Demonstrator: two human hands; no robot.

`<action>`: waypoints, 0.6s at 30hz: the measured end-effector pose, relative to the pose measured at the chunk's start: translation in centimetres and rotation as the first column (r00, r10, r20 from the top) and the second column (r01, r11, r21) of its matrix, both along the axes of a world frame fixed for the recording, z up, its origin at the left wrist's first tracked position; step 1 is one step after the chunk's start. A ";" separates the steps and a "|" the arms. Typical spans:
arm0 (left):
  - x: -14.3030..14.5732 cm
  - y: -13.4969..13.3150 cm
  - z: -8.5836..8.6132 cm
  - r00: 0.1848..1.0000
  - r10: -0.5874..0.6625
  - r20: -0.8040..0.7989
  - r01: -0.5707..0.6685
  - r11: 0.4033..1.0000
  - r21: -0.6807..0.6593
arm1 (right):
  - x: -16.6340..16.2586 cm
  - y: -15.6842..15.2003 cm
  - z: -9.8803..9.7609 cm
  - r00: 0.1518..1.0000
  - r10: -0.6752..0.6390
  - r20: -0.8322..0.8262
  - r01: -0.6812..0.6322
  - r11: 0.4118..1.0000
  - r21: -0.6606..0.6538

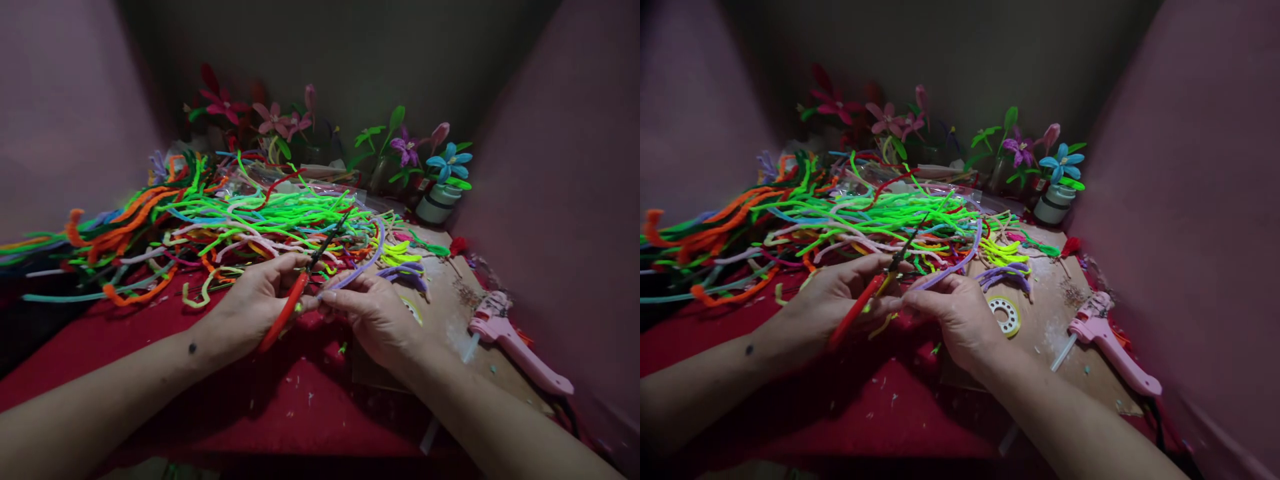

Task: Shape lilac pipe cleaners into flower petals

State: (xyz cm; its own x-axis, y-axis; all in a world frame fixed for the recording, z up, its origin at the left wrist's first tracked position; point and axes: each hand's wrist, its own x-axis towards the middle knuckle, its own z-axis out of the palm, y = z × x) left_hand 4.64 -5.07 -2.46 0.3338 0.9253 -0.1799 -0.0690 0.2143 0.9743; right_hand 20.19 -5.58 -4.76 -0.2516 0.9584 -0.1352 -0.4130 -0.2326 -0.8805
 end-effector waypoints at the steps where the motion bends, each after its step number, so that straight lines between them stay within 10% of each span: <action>1: 0.1 -0.1 0.1 1.000 -0.021 0.014 0.021 1.000 0.000 | 0.0 0.0 -0.1 1.000 -0.007 0.019 0.007 1.000 0.011; 18: -1.2 0.3 -0.6 0.988 -0.142 0.064 0.144 0.989 -0.037 | 0.2 0.3 -0.3 1.000 -0.019 0.012 0.019 1.000 -0.009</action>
